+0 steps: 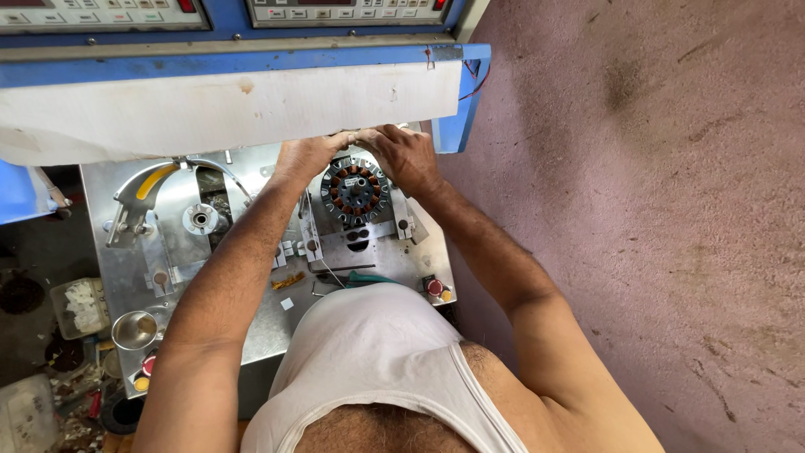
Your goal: The person works on a motor stator mounted on a machine by threading thin wires through the coils, using pliers to pull and position wires, and pressing buttons on a control panel.
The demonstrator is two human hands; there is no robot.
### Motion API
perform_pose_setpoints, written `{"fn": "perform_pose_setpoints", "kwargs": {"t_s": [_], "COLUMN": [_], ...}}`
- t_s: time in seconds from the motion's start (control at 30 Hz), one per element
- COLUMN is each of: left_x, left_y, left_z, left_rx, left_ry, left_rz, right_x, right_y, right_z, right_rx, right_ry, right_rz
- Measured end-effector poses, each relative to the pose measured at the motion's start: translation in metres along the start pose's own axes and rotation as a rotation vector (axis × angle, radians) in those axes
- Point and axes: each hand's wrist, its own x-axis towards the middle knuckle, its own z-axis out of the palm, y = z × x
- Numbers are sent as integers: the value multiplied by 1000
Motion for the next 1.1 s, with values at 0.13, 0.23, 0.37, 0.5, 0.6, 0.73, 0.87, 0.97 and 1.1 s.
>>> {"fn": "perform_pose_setpoints", "kwargs": {"t_s": [0.13, 0.23, 0.37, 0.5, 0.6, 0.73, 0.87, 0.97, 1.1], "left_x": [4, 4, 4, 12, 15, 13, 10, 14, 17], "left_y": [-5, -4, -8, -20, -17, -11, -11, -16, -27], "left_z": [0, -10, -15, -6, -4, -14, -19, -14, -5], "left_rx": [-87, -301, -456, -461, -862, -698, -564, -722, -247], "left_ry": [69, -39, -186, -187, -137, -122, -121, -70, 22], "left_rz": [76, -62, -260, -278, -324, -224, -227, -169, -29], "right_x": [6, 15, 19, 22, 23, 21, 22, 20, 18], "right_y": [-2, -5, -3, -1, -1, 7, 13, -2, -17], "right_z": [17, 16, 21, 28, 29, 35, 33, 20, 8], "right_rx": [-16, 103, 87, 124, 223, 395, 542, 487, 394], "right_ry": [-25, -42, -164, -244, -3, -169, -307, -213, -44], "right_rz": [84, 159, 264, 336, 259, 376, 622, 494, 263]}}
